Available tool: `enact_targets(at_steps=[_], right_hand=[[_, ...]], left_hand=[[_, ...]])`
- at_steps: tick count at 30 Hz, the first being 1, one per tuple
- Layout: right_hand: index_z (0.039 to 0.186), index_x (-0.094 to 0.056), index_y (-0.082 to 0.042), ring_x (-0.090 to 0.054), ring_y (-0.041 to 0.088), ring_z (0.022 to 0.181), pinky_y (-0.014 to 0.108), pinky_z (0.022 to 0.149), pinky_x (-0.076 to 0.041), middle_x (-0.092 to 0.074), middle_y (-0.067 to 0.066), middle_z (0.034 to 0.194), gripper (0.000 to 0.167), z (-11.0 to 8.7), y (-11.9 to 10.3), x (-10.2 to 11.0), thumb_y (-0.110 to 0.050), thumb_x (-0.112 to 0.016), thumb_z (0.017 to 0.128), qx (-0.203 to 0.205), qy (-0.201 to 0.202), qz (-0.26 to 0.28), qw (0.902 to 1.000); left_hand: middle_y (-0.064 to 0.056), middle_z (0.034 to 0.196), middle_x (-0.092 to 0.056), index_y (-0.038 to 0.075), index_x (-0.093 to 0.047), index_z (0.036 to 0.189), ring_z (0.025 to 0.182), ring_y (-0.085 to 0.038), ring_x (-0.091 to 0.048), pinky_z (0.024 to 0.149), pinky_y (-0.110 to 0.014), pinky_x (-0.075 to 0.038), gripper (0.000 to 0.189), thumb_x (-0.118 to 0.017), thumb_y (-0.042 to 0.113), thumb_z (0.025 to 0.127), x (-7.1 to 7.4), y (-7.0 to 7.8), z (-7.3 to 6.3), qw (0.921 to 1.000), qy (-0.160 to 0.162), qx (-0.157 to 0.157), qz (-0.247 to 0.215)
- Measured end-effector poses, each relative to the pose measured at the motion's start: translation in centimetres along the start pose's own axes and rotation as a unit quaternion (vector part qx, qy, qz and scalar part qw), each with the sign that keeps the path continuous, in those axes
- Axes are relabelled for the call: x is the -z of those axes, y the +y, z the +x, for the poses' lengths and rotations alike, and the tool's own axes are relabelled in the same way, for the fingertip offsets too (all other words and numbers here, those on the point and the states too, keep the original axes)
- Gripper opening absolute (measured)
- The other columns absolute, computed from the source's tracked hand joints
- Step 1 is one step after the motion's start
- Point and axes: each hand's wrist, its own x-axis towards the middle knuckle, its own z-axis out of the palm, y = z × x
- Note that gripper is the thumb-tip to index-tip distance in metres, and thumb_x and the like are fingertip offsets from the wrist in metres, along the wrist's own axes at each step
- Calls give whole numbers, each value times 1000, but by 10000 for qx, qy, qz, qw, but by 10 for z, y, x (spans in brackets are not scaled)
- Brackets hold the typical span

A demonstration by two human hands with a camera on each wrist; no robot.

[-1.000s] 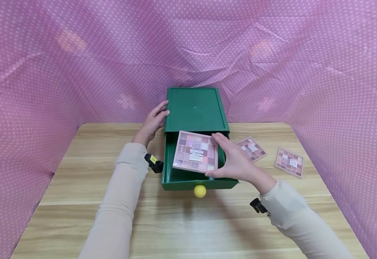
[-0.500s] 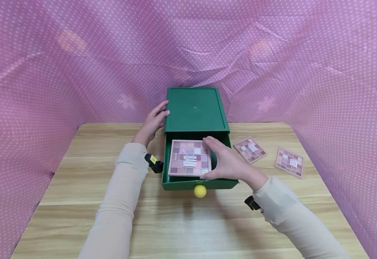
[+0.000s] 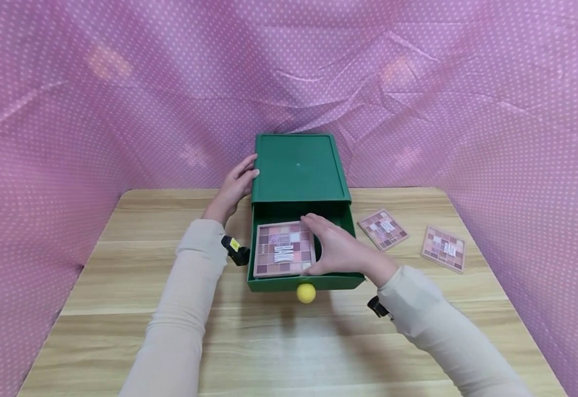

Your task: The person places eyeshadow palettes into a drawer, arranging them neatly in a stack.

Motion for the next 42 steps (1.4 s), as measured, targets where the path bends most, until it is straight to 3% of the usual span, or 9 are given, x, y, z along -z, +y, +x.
enact_targets(at_steps=[9, 17, 26, 35, 42], right_hand=[[130, -31, 4, -26, 27, 122, 37, 95, -28, -30, 18, 134, 94, 2, -1, -8, -35, -78, 58, 185, -8, -306, 9994], [129, -33, 6, -30, 27, 119, 34, 94, -29, -33, 19, 131, 97, 4, -3, -11, -42, -77, 57, 323, -65, -948, 9950], [128, -33, 6, -32, 29, 118, 35, 94, -30, -34, 20, 130, 97, 7, -4, -13, -43, -77, 57, 243, -164, -1195, 9924], [131, -31, 3, -33, 25, 118, 34, 95, -29, -34, 16, 131, 92, 7, -5, -14, -40, -74, 63, 4, -233, -1051, 9942], [130, -32, 3, -34, 25, 117, 34, 94, -30, -35, 15, 131, 91, 6, -6, -13, -45, -71, 64, 5, -31, -963, 9953]], left_hand=[[-4, 136, -29, 25, -37, 132, 112, -22, -41, 88, -38, -37, 45, -49, 23, 88, 0, -1, -2, 10000, -33, -19, -32], [-4, 135, -30, 25, -37, 132, 112, -22, -40, 87, -36, -38, 45, -49, 24, 88, 1, 0, -1, 10000, 16, 16, 8], [-4, 135, -28, 25, -37, 132, 112, -22, -41, 88, -37, -38, 46, -49, 24, 88, 3, 0, 0, 10000, -54, -28, -16], [-4, 136, -28, 26, -36, 133, 111, -22, -41, 87, -37, -38, 46, -49, 25, 88, 2, 1, -1, 9999, -85, -20, 57], [-4, 135, -29, 26, -37, 132, 108, -22, -44, 85, -35, -40, 45, -49, 25, 88, 2, 1, -1, 10000, -23, -23, 40]])
